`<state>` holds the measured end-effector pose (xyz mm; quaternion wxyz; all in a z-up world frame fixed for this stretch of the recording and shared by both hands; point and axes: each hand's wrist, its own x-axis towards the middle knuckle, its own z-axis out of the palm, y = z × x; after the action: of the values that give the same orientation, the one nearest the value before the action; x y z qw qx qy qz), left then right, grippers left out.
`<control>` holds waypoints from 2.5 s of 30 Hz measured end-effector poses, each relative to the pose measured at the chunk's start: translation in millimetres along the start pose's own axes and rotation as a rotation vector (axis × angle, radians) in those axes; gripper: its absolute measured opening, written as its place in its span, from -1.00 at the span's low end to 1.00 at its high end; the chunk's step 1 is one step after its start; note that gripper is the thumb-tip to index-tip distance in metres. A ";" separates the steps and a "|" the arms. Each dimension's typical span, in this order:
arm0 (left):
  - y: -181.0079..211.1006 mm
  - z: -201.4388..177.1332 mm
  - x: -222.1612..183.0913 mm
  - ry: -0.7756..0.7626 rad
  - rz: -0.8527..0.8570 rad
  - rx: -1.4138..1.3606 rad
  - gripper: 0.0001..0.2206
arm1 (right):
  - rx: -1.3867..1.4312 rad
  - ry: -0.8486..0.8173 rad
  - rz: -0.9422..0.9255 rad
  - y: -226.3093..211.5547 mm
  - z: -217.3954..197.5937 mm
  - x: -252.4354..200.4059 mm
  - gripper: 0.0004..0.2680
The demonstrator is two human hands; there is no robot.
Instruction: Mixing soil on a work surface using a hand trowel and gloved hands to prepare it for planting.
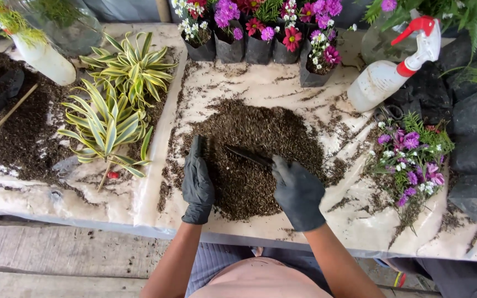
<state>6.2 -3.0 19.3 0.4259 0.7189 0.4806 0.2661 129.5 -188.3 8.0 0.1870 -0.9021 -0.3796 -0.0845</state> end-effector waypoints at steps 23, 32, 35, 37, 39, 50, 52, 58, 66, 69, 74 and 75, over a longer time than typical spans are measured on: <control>-39.3 -12.9 20.2 0.028 0.110 -0.130 -0.53 | 0.034 -0.076 -0.099 -39.6 -54.7 1.6 -0.75; -51.4 1.7 9.3 0.106 0.344 -0.414 -0.34 | 0.198 0.306 -0.239 10.7 -38.1 -62.0 -0.66; -50.9 1.1 10.9 0.083 0.380 -0.383 -0.28 | 0.162 0.365 -0.247 7.0 -18.9 -56.0 -0.67; -45.7 0.3 8.5 0.071 0.373 -0.371 -0.29 | 0.110 0.244 -0.165 7.2 -10.6 -43.6 -0.75; -40.5 -1.1 7.9 0.058 0.371 -0.360 -0.30 | 0.058 0.127 -0.082 9.2 -11.3 -32.7 -0.80; -30.0 -11.6 6.4 0.024 0.184 -0.206 -0.42 | 0.211 -0.003 0.053 -10.4 -65.8 -67.3 -0.81; -27.3 -13.0 5.5 0.019 0.165 -0.191 -0.43 | 0.103 0.057 -0.011 -3.3 -31.5 -74.2 -0.75; -20.3 -17.9 2.8 0.003 0.086 -0.123 -0.48 | 0.346 -0.135 0.297 0.3 -57.9 -37.0 -0.77; -8.6 -24.2 2.8 -0.015 -0.018 -0.047 -0.52 | 0.233 -0.346 0.797 24.9 -101.8 22.1 -0.66; -25.8 -25.3 9.8 -0.103 0.147 -0.064 -0.48 | 0.292 -0.306 0.834 32.6 -96.9 23.7 -0.55; -70.4 -9.2 18.8 -0.111 0.250 -0.128 -0.43 | 0.069 -0.210 0.768 73.6 -51.2 23.3 -0.70; -67.8 -8.4 19.8 -0.109 0.252 -0.125 -0.43 | 0.073 -0.209 0.767 72.0 -43.7 22.0 -0.70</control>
<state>-24.0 30.1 -35.9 0.4587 0.7589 0.3450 0.3076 196.0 -237.7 34.8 0.1972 -0.9749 -0.0350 0.0974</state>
